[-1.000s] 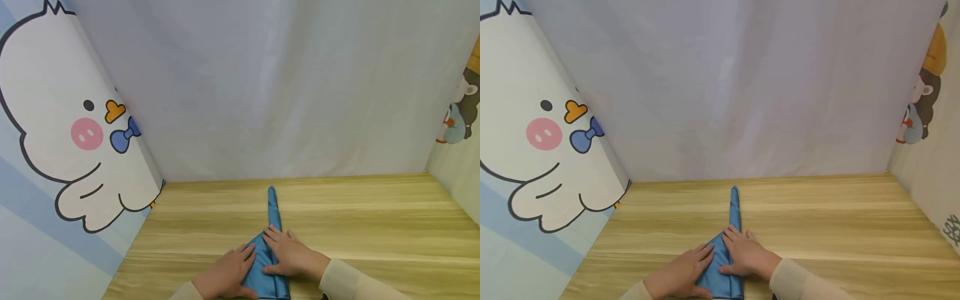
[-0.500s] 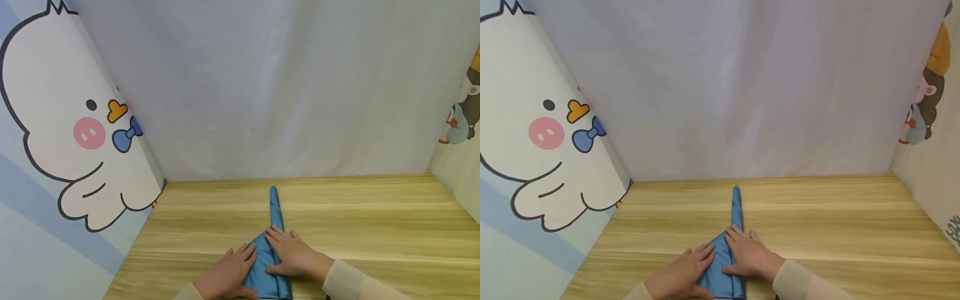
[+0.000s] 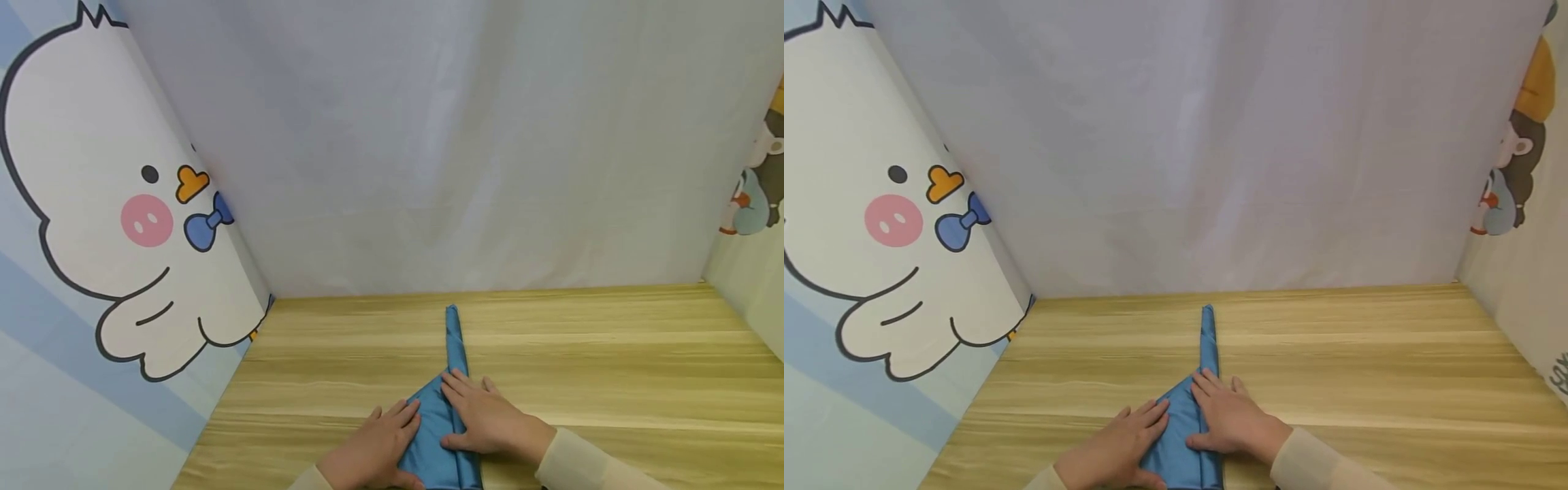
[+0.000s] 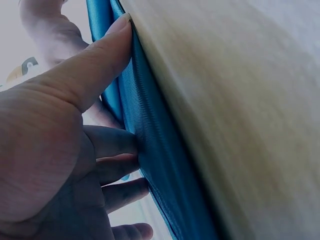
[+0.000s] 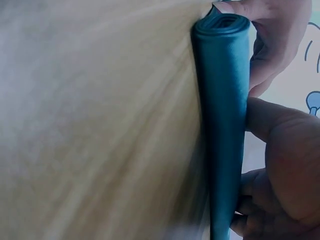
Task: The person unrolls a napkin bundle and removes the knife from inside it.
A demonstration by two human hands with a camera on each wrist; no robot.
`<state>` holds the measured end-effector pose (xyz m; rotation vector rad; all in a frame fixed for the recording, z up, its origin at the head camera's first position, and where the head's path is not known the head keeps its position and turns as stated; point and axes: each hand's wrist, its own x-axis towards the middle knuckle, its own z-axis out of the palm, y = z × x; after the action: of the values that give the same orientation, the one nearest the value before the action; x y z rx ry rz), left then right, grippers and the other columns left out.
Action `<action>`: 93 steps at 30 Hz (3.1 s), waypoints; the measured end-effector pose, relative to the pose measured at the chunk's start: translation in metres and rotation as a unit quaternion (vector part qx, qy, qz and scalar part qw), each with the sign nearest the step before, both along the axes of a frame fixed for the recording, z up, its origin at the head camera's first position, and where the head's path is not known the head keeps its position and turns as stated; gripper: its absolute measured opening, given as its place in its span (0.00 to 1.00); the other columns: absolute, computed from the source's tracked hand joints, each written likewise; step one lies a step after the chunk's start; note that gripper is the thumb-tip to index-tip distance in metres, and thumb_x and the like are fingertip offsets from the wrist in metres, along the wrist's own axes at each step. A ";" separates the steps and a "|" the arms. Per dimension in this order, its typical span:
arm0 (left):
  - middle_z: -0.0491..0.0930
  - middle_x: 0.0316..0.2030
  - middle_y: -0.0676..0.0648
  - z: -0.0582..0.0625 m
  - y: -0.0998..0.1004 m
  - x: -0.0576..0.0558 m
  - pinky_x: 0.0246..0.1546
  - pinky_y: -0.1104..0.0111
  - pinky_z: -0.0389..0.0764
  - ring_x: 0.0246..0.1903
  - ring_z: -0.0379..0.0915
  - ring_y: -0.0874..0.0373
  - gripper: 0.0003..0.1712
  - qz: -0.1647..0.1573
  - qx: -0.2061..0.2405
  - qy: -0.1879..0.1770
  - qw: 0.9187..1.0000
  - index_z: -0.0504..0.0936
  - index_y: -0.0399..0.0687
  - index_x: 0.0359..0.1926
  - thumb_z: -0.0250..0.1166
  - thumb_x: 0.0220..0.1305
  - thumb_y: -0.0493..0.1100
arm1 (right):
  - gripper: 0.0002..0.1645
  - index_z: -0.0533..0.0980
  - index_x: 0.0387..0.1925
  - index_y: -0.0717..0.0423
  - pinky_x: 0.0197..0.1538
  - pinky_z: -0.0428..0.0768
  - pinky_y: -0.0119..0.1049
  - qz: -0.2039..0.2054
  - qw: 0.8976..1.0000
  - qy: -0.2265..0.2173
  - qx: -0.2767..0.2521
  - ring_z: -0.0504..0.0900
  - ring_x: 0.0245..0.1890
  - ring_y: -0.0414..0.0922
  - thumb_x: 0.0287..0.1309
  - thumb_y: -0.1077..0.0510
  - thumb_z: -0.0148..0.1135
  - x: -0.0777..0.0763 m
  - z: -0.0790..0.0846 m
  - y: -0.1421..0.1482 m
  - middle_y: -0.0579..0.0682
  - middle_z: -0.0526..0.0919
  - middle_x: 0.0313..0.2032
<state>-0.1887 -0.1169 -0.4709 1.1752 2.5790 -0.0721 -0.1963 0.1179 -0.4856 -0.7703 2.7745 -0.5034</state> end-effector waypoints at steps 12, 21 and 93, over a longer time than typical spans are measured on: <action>0.54 0.73 0.46 -0.001 -0.001 0.002 0.58 0.45 0.67 0.71 0.49 0.50 0.57 0.008 0.003 0.011 1.000 0.63 0.44 0.71 0.57 0.52 0.78 | 0.55 0.59 0.71 0.60 0.63 0.51 0.69 -0.020 1.000 -0.009 -0.015 0.49 0.73 0.54 0.54 0.29 0.60 0.002 0.000 0.004 0.54 0.54 0.73; 0.53 0.73 0.46 -0.003 -0.002 0.003 0.58 0.45 0.68 0.71 0.49 0.50 0.57 0.003 0.005 0.017 1.000 0.63 0.44 0.71 0.54 0.52 0.79 | 0.55 0.59 0.71 0.60 0.63 0.51 0.69 -0.021 1.000 -0.010 -0.016 0.49 0.73 0.54 0.55 0.30 0.61 0.004 0.004 0.006 0.54 0.54 0.73; 0.53 0.72 0.42 0.009 0.026 0.000 0.63 0.52 0.65 0.71 0.49 0.46 0.59 0.039 -0.003 0.002 0.999 0.60 0.41 0.72 0.51 0.54 0.80 | 0.49 0.61 0.70 0.61 0.64 0.54 0.67 -0.001 1.000 -0.011 -0.010 0.47 0.73 0.57 0.58 0.34 0.61 0.007 0.012 0.013 0.57 0.54 0.73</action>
<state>-0.1882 -0.0908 -0.4616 1.0728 2.6237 -0.0646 -0.1892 0.1308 -0.4739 -0.7624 2.7533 -0.5377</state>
